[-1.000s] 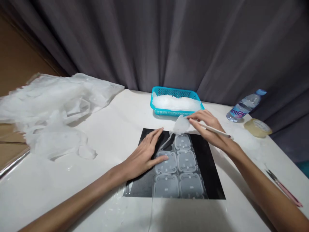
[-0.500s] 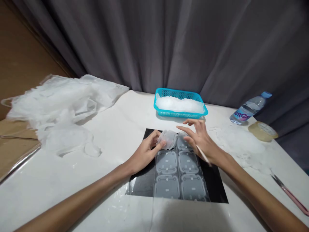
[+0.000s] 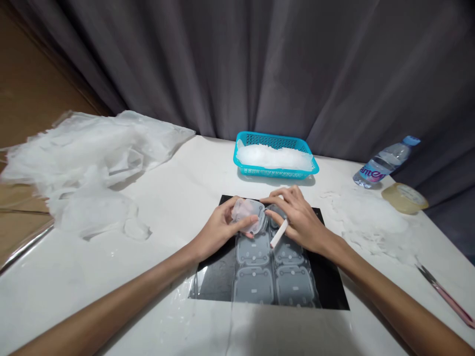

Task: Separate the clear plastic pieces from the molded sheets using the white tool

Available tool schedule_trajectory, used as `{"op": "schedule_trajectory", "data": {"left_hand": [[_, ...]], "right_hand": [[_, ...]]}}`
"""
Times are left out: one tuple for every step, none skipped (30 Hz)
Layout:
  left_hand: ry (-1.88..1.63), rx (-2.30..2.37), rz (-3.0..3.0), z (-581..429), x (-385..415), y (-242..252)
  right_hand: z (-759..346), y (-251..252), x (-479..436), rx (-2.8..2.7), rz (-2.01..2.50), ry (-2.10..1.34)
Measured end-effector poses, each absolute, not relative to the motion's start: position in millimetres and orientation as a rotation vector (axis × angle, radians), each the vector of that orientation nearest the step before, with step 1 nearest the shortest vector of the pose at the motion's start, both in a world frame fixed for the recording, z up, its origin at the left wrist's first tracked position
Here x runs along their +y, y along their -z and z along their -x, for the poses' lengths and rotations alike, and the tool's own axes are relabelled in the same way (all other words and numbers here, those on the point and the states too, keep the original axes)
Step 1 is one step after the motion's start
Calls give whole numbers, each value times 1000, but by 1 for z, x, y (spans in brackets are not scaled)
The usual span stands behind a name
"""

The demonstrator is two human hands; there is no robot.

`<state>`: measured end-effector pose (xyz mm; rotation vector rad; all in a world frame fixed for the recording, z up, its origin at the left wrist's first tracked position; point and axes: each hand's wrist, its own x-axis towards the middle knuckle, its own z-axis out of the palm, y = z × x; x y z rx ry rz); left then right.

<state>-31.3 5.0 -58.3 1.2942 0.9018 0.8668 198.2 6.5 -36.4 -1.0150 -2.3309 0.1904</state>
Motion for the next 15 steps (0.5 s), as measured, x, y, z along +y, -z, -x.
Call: {"op": "schedule_trajectory", "data": {"left_hand": [[-865, 898, -1270, 31, 6, 57], [-868, 900, -1255, 31, 7, 57], [-875, 904, -1243, 32, 7, 56], [-880, 907, -1234, 32, 7, 55], [-881, 907, -1227, 32, 7, 55], [-878, 905, -1223, 33, 7, 55], [-873, 902, -1221, 33, 6, 55], [-871, 899, -1219, 33, 6, 55], [-872, 896, -1217, 33, 6, 56], [-877, 895, -1215, 34, 5, 56], [-884, 898, -1211, 34, 5, 57], [-889, 904, -1209, 34, 5, 58], [-891, 912, -1209, 34, 5, 58], [-888, 921, -1213, 34, 6, 58], [-884, 930, -1219, 35, 6, 59]], "right_hand": [[-197, 37, 4, -2260, 1035, -143], [-195, 38, 1, -2189, 1059, -126], [-194, 38, -3, -2131, 1088, -144], [-192, 40, -7, -2097, 1124, -197], [-190, 41, -11, -2085, 1165, -277], [-188, 42, -15, -2084, 1206, -374], [-186, 44, -18, -2080, 1239, -480], [-184, 45, -20, -2059, 1260, -591], [-182, 47, -22, -2017, 1260, -704], [-180, 48, -23, -1962, 1243, -815], [-179, 48, -23, -1899, 1219, -913], [-177, 49, -23, -1841, 1192, -993], [-177, 49, -23, -1798, 1170, -1053], [-176, 49, -23, -1773, 1156, -1090], [-176, 49, -23, -1766, 1151, -1102]]}}
